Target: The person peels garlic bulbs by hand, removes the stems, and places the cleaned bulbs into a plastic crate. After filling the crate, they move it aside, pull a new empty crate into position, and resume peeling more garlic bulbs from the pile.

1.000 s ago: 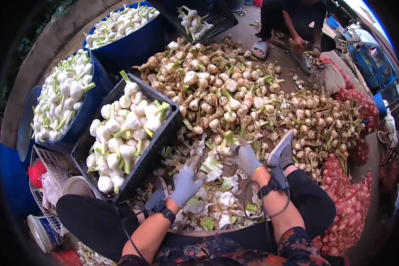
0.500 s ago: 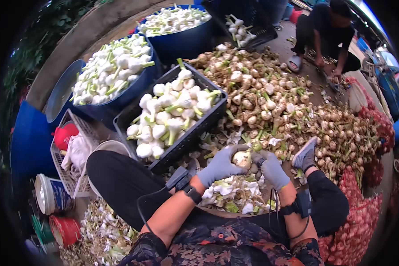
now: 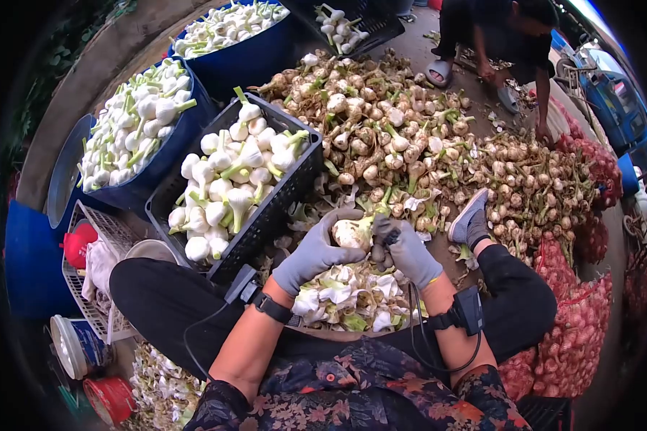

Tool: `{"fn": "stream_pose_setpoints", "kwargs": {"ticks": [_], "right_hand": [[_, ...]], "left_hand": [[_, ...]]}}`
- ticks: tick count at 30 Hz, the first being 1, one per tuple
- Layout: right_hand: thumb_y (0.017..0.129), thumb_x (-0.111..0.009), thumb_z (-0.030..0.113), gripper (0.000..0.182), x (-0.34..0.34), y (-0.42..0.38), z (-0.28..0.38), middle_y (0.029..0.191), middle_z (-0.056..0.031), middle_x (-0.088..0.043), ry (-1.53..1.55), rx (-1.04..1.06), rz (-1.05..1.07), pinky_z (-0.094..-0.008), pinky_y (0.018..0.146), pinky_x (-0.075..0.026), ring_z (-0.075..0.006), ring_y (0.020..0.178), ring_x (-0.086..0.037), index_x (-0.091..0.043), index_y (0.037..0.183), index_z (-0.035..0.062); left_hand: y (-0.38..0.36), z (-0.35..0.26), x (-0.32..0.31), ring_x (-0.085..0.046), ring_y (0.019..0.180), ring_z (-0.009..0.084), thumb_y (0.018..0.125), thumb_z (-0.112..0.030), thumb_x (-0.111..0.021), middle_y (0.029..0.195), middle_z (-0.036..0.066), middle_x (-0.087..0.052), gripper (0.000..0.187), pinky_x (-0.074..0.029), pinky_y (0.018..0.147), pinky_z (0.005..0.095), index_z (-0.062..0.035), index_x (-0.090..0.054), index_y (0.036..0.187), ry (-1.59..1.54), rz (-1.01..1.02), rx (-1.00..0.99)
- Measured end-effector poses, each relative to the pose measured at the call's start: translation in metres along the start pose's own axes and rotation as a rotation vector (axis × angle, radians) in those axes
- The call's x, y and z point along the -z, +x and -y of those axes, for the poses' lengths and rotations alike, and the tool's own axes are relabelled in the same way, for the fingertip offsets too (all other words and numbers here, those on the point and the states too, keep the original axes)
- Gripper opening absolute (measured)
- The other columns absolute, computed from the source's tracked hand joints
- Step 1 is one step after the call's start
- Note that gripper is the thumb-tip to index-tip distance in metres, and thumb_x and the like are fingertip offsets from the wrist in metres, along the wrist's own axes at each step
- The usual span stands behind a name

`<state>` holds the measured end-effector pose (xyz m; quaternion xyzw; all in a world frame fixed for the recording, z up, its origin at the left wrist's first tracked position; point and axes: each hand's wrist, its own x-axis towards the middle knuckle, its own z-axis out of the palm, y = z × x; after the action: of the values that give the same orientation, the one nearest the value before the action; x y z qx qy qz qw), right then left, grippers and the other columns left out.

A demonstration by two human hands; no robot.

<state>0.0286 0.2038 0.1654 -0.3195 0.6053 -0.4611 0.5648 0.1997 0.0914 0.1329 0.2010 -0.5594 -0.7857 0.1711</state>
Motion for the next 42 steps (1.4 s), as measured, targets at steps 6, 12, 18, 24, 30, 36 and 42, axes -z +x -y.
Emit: {"fn": "stream_pose_setpoints", "kwargs": {"ticks": [6, 12, 18, 24, 30, 36, 42], "right_hand": [[0.097, -0.051, 0.022, 0.030, -0.008, 0.006, 0.001, 0.064, -0.0061, -0.060, 0.055, -0.082, -0.121, -0.0230, 0.041, -0.042, -0.0102, 0.045, -0.052, -0.059, 0.109, -0.0034], [0.098, -0.052, 0.025, 0.030, -0.016, 0.015, -0.013, 0.067, -0.0049, -0.063, -0.390, 0.263, -0.337, -0.0222, 0.043, -0.042, -0.0079, 0.047, -0.054, -0.060, 0.111, -0.0005], [0.098, -0.048, 0.034, 0.035, -0.003, 0.007, -0.014, 0.060, -0.0032, -0.057, 0.110, 0.104, -0.103, -0.0230, 0.044, -0.041, -0.0096, 0.047, -0.052, -0.060, 0.104, 0.0019], [0.090, -0.061, 0.022, 0.021, -0.012, 0.006, -0.005, 0.063, -0.0037, -0.059, 0.227, -0.071, -0.144, -0.0249, 0.043, -0.043, -0.0122, 0.049, -0.056, -0.060, 0.097, 0.0023], [0.083, -0.065, 0.013, 0.027, -0.009, 0.008, -0.013, 0.075, -0.0126, -0.066, -0.951, 0.380, -0.451, -0.0437, 0.066, -0.050, -0.0369, 0.070, -0.064, -0.061, 0.109, 0.0069], [0.081, -0.065, 0.008, 0.030, -0.003, 0.006, -0.014, 0.082, -0.0149, -0.069, 0.178, 0.191, 0.013, -0.0358, 0.070, -0.052, -0.0277, 0.074, -0.066, -0.063, 0.111, 0.0023], [0.089, -0.058, 0.006, 0.015, -0.011, 0.005, -0.037, 0.086, -0.0015, -0.064, 0.023, -0.051, -0.098, -0.0248, 0.067, -0.049, -0.0093, 0.071, -0.058, -0.063, 0.101, -0.0009]], "left_hand": [[0.000, -0.006, -0.007, -0.061, 0.102, 0.0172, 0.074, -0.004, -0.076, 0.120, 0.009, -0.056, 0.068, -0.051, 0.091, 0.0305, -0.0012, -0.044, 0.134, -0.275, -0.089, 0.101], [0.005, -0.010, -0.016, -0.059, 0.107, 0.0206, 0.089, -0.028, -0.064, 0.123, 0.013, -0.054, 0.064, -0.053, 0.083, 0.0344, -0.0119, -0.034, 0.143, -0.911, -0.088, 0.079], [0.002, -0.007, -0.009, -0.062, 0.087, 0.0139, 0.081, -0.020, -0.072, 0.111, 0.006, -0.061, 0.066, -0.053, 0.070, 0.0251, -0.0072, -0.043, 0.138, -0.190, -0.076, 0.066], [0.000, -0.005, 0.000, -0.064, 0.081, 0.0133, 0.088, -0.039, -0.066, 0.110, 0.008, -0.063, 0.061, -0.054, 0.062, 0.0231, -0.0053, -0.046, 0.136, -0.282, -0.062, 0.139], [0.003, -0.006, -0.009, -0.065, 0.076, 0.0167, 0.083, -0.071, -0.052, 0.111, 0.009, -0.063, 0.086, -0.051, 0.056, 0.0214, -0.0110, -0.035, 0.143, -0.643, 0.003, 0.226], [-0.009, -0.022, 0.002, -0.066, 0.064, 0.0149, 0.083, -0.040, -0.072, 0.095, 0.007, -0.064, 0.068, -0.051, 0.048, 0.0226, -0.0069, -0.042, 0.134, -0.158, 0.168, 0.331], [-0.005, -0.009, 0.011, -0.067, 0.074, 0.0173, 0.097, -0.032, -0.055, 0.095, 0.010, -0.064, 0.039, -0.057, 0.061, 0.0290, 0.0012, -0.054, 0.117, 0.098, -0.267, 0.133]]}}
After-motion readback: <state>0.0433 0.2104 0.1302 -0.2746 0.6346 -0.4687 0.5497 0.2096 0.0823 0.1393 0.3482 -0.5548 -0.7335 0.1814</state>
